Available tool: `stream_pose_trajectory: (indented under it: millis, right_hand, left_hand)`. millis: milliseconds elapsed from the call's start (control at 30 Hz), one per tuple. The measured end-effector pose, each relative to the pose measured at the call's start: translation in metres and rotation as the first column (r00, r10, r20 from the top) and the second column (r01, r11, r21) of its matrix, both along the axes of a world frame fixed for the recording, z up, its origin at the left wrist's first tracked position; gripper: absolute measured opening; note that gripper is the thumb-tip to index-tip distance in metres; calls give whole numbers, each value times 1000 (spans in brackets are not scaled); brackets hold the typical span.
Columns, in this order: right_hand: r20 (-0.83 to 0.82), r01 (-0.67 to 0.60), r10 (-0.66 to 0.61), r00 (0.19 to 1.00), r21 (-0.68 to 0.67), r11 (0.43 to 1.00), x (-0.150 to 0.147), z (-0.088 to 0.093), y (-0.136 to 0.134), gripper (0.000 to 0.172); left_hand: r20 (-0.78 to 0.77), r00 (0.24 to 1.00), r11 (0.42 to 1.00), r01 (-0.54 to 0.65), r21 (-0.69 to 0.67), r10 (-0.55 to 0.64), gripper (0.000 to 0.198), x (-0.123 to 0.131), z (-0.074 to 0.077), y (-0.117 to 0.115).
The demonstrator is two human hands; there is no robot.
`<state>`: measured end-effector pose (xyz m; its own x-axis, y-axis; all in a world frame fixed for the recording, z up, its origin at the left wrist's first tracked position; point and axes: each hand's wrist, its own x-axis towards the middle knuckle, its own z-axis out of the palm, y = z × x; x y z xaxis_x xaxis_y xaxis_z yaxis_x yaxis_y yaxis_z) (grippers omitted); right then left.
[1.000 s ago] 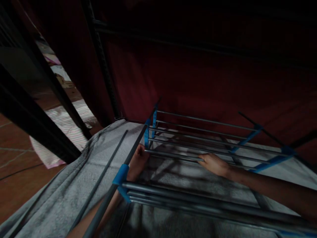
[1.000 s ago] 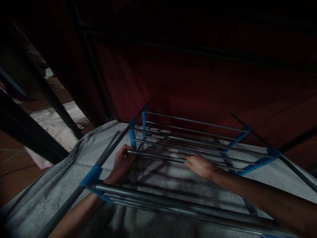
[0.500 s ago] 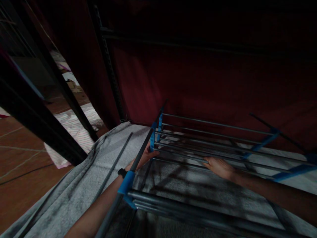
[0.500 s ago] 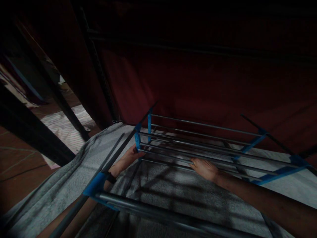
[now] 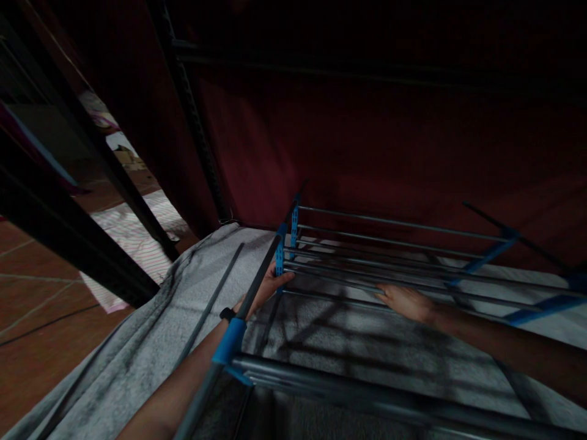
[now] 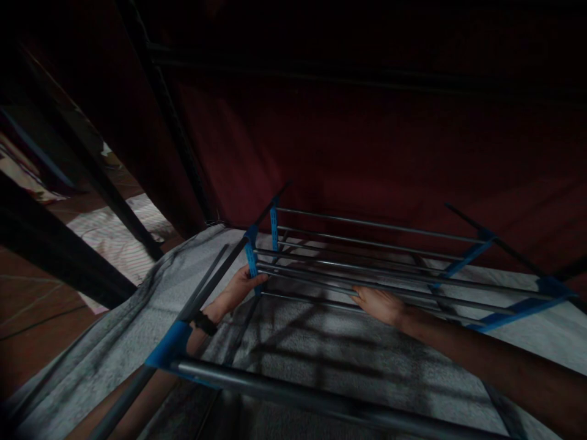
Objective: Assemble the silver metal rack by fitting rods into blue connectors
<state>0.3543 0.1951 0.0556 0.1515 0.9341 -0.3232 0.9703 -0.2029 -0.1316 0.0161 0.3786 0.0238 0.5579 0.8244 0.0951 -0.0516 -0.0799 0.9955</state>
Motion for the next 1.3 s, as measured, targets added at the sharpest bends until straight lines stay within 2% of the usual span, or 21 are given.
stream_pose_trajectory:
  millis: [167, 267, 433, 567, 800, 1033, 1200, 1300]
  right_hand:
    - [1, 29, -29, 1000, -16, 999, 1, -2, 1, 42]
    - [10, -11, 11, 1000, -36, 999, 5, -8, 1, 41]
    - [21, -71, 72, 997, -28, 997, 8, -15, 3, 36]
    - [24, -102, 102, 994, -26, 994, 6, -16, 4, 36]
    - [3, -61, 61, 998, 14, 998, 5, -15, 2, 38]
    - [-34, -113, 118, 992, 130, 985, 6, -21, -2, 40]
    - [-43, -62, 64, 997, 55, 997, 5, -21, -2, 46]
    - [-54, -69, 74, 996, 91, 993, 3, -21, -2, 44]
  left_hand:
    - [-12, 999, 999, 46, 1, -46, 42, -4, -3, 7]
    - [-45, 997, 998, 65, 19, -64, 46, -7, -3, 10]
    - [-115, 988, 994, 108, -3, -108, 42, -10, 1, 10]
    - [-173, 975, 988, 149, 32, -141, 40, -13, 6, 11]
    - [-229, 949, 970, 235, 55, -217, 35, -19, 13, 14]
    - [-283, 939, 967, 232, 108, -194, 26, -20, 16, 13]
    - [-295, 933, 957, 255, 137, -206, 26, -21, 16, 15]
    - [-306, 927, 950, 271, 154, -215, 25, -20, 16, 15]
